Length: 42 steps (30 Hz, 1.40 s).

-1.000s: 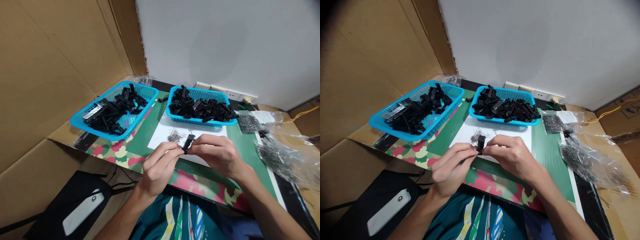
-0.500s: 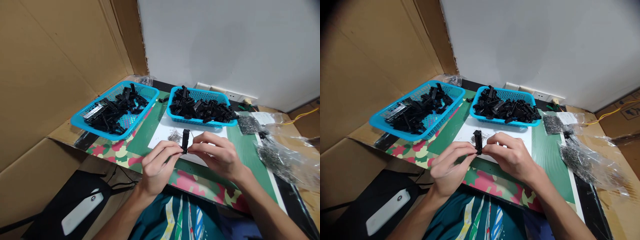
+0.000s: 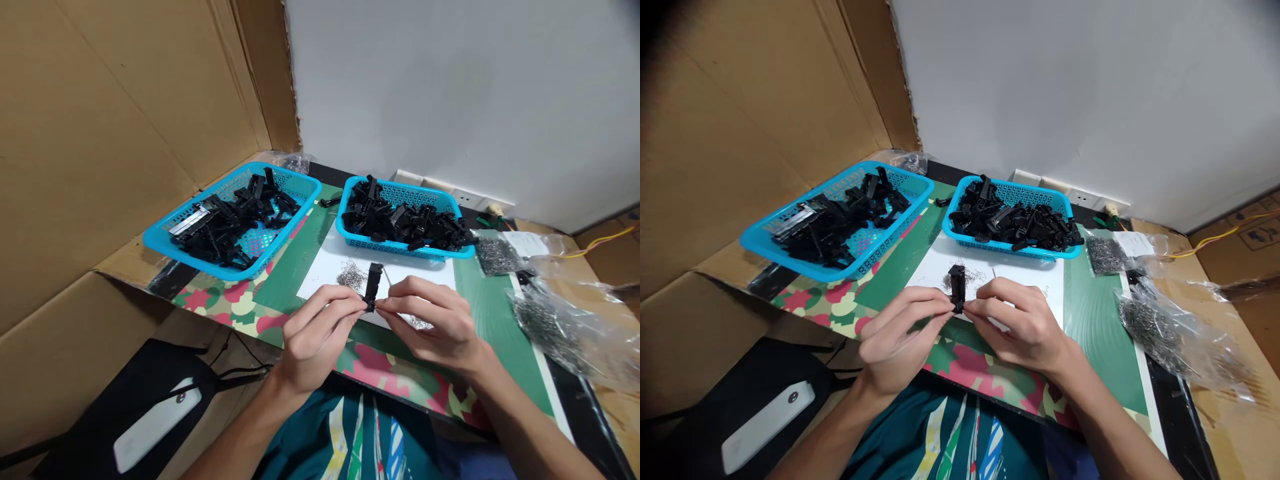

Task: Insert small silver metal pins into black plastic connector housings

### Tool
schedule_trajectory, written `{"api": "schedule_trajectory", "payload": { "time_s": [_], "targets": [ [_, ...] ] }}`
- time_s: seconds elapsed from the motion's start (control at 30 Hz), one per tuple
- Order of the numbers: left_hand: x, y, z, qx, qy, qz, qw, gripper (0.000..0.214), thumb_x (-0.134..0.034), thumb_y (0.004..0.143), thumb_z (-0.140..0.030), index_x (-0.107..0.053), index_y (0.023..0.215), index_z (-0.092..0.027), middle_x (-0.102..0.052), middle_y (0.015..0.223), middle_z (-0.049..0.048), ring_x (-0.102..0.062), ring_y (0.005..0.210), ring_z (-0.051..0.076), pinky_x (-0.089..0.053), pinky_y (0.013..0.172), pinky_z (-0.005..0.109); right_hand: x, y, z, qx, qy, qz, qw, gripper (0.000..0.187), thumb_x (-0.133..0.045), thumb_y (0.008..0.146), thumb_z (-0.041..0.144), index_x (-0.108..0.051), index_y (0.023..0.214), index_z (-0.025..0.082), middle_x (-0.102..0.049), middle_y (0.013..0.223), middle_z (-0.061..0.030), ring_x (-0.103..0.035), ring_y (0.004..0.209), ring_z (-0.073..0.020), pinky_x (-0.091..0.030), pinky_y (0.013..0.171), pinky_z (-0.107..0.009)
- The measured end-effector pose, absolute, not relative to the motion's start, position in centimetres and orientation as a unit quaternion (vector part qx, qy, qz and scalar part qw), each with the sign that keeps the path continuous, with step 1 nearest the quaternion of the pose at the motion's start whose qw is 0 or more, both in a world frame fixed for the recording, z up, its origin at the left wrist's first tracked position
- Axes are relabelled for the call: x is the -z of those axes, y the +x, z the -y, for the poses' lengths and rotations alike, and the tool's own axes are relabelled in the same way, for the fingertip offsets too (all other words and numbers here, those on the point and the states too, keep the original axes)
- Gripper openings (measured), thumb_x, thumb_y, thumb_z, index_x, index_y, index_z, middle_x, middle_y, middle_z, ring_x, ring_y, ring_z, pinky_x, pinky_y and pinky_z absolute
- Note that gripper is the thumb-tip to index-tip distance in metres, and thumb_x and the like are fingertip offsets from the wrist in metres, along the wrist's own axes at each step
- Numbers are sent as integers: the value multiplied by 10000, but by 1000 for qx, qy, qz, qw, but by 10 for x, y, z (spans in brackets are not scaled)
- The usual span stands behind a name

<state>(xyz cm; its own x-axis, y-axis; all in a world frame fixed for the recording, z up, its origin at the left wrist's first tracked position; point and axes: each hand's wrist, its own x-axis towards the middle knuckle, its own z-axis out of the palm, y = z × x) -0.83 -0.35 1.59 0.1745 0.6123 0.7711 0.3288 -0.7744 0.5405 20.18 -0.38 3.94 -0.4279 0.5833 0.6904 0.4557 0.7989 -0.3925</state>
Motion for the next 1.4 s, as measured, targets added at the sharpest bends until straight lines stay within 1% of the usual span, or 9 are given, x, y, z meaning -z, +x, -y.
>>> {"api": "schedule_trajectory", "payload": {
  "time_s": [0.17,0.33,0.6,0.7,0.83,0.93,1.13,1.27,1.4],
  "targets": [
    [-16,-11,1,-567,759,-296,122,254,-734,873,80,-728,996,-142,-725,982,52,-722,894,140,-629,808,248,-33,203,5,-6,-300,858,417,126,-677,958,66,-752,1033,134,-698,860,-81,-636,729,-160,-482,616,-276],
    [-13,-15,1,-563,764,-287,126,256,-733,861,96,-720,967,-137,-712,1011,59,-723,911,140,-621,809,233,-30,203,9,38,-300,853,425,202,-653,950,40,-770,1065,159,-715,942,-80,-639,769,-151,-466,621,-269],
    [-9,-16,0,-556,771,-283,132,258,-714,869,97,-713,944,-150,-704,1018,57,-720,894,138,-610,785,230,-34,204,7,4,-313,846,431,277,-653,929,-29,-768,1050,192,-687,933,-52,-620,741,-119,-467,617,-244],
    [-10,-15,-1,-555,770,-280,144,252,-721,869,93,-703,938,-149,-704,1010,56,-715,892,137,-605,777,234,-35,206,5,-13,-305,853,423,301,-628,936,-37,-778,1056,195,-678,940,-58,-624,742,-119,-480,628,-245],
    [-13,-14,-3,-558,761,-286,167,238,-733,871,78,-682,912,-151,-701,971,49,-707,883,139,-601,779,250,-38,206,5,-24,-313,865,392,207,-666,960,58,-775,1103,159,-700,963,-92,-652,765,-148,-494,622,-266],
    [-14,-13,-3,-555,762,-287,170,241,-727,875,77,-674,911,-156,-697,970,47,-706,888,140,-601,784,254,-39,205,6,-14,-319,863,391,148,-701,964,106,-772,1088,141,-716,949,-97,-673,779,-158,-506,633,-269],
    [-14,-12,-3,-550,766,-288,165,244,-720,881,76,-662,901,-161,-693,970,45,-702,881,136,-593,793,252,-42,205,7,-14,-319,862,395,118,-687,961,89,-765,1025,150,-722,931,-88,-675,766,-152,-498,626,-263],
    [-13,-12,-3,-541,767,-297,176,231,-715,896,55,-661,894,-170,-694,966,41,-706,888,140,-594,801,258,-43,205,7,-29,-312,868,384,136,-669,956,61,-756,1026,138,-722,943,-93,-653,755,-146,-481,615,-263],
    [-12,-13,-2,-533,771,-299,179,225,-707,905,47,-662,898,-174,-694,969,39,-708,892,141,-594,809,259,-44,206,7,-15,-314,872,376,149,-660,950,48,-744,1035,138,-727,945,-90,-640,755,-148,-463,612,-268]
  ]
}}
